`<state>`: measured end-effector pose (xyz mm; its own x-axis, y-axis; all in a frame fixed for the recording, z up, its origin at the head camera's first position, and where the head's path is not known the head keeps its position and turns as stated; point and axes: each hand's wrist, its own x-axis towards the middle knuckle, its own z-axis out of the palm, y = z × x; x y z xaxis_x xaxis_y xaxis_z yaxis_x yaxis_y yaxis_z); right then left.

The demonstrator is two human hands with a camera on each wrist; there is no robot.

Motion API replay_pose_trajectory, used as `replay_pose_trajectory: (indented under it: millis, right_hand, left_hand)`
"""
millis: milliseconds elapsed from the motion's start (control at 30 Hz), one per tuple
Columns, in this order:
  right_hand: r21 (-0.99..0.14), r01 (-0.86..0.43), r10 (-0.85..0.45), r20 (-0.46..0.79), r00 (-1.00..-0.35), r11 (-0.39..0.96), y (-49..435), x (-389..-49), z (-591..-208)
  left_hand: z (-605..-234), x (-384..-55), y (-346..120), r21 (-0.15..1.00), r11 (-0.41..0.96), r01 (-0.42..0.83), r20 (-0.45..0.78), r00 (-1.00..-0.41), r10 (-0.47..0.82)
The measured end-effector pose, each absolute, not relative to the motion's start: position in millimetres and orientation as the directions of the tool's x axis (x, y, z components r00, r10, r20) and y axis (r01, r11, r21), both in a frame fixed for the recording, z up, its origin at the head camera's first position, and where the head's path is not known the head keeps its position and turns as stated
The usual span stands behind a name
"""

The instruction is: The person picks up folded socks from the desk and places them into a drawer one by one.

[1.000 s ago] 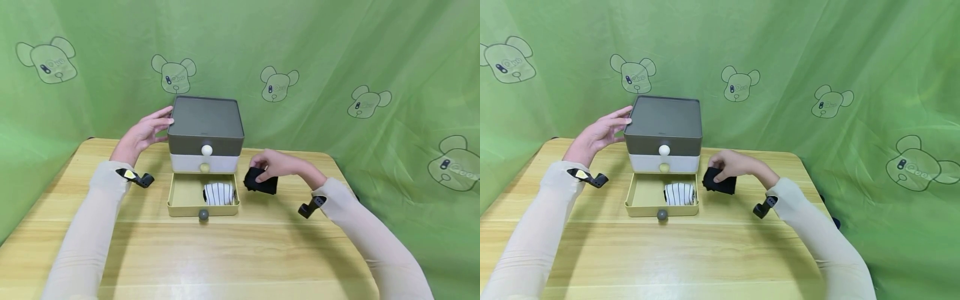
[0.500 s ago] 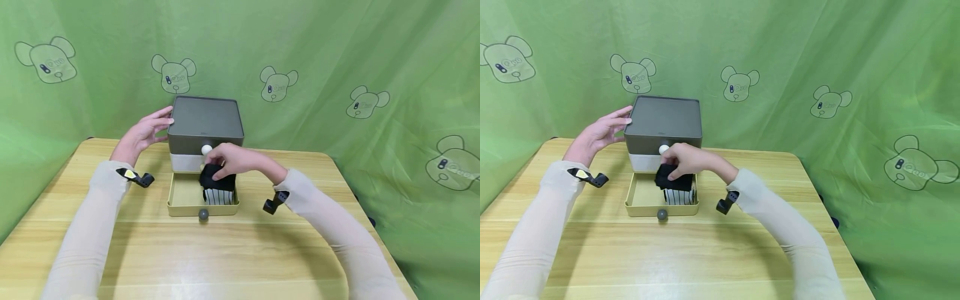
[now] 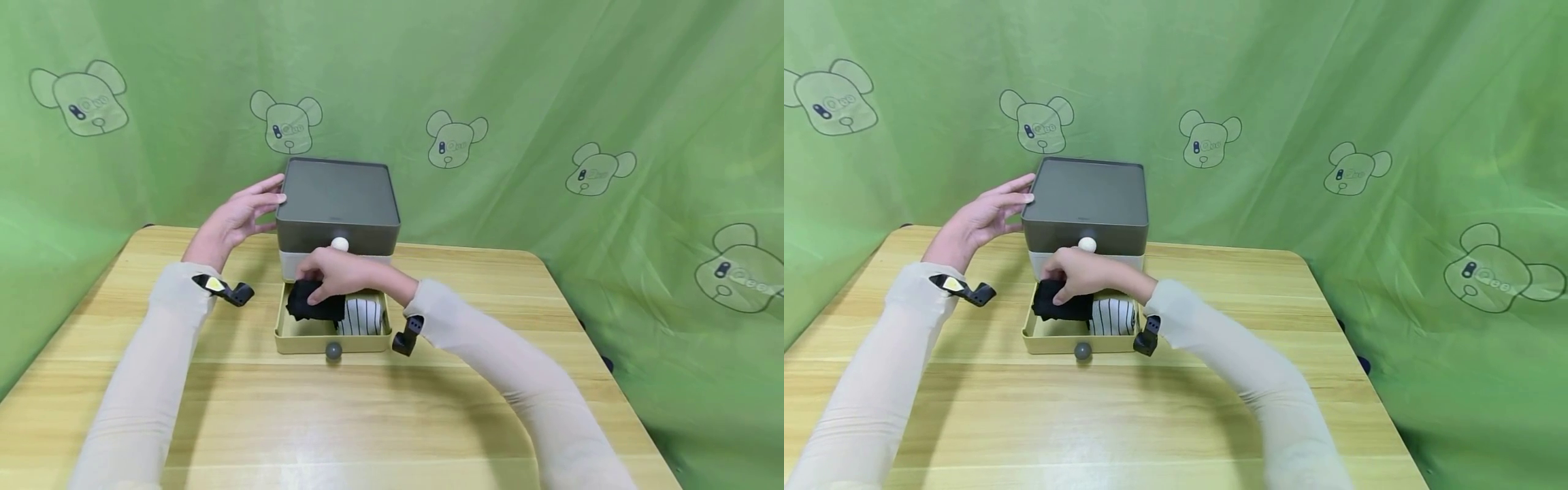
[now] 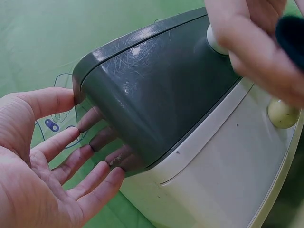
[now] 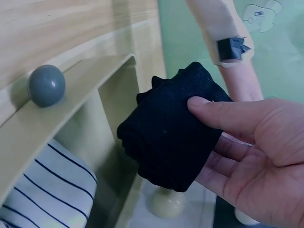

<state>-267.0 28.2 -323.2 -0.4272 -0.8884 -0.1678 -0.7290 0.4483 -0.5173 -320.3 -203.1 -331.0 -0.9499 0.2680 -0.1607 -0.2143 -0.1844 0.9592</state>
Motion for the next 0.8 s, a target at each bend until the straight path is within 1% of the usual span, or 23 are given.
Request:
replay_pose_trajectory:
  millis: [233, 433, 567, 800]
  right_hand:
    - [-0.418, -0.767, -0.873, -0.195, -0.447, 0.487, 13, -267, -339]
    - [-0.411, -0.753, -0.858, -0.226, -0.462, 0.514, 9, -269, -351]
    - [-0.411, -0.755, -0.860, -0.232, -0.455, 0.511, 8, -271, -360]
    - [-0.372, -0.769, -0.853, -0.260, -0.452, 0.520, 6, -273, -374]
  left_hand:
    - [-330, -320, -202, 0.960, -0.182, -0.214, -0.159, -0.948, 0.278]
    - [-331, -321, -202, 0.958, -0.185, -0.220, -0.165, -0.948, 0.273]
    - [-331, -321, -202, 0.959, -0.182, -0.218, -0.163, -0.948, 0.274]
    - [-331, -320, -204, 0.956, -0.191, -0.223, -0.168, -0.949, 0.267]
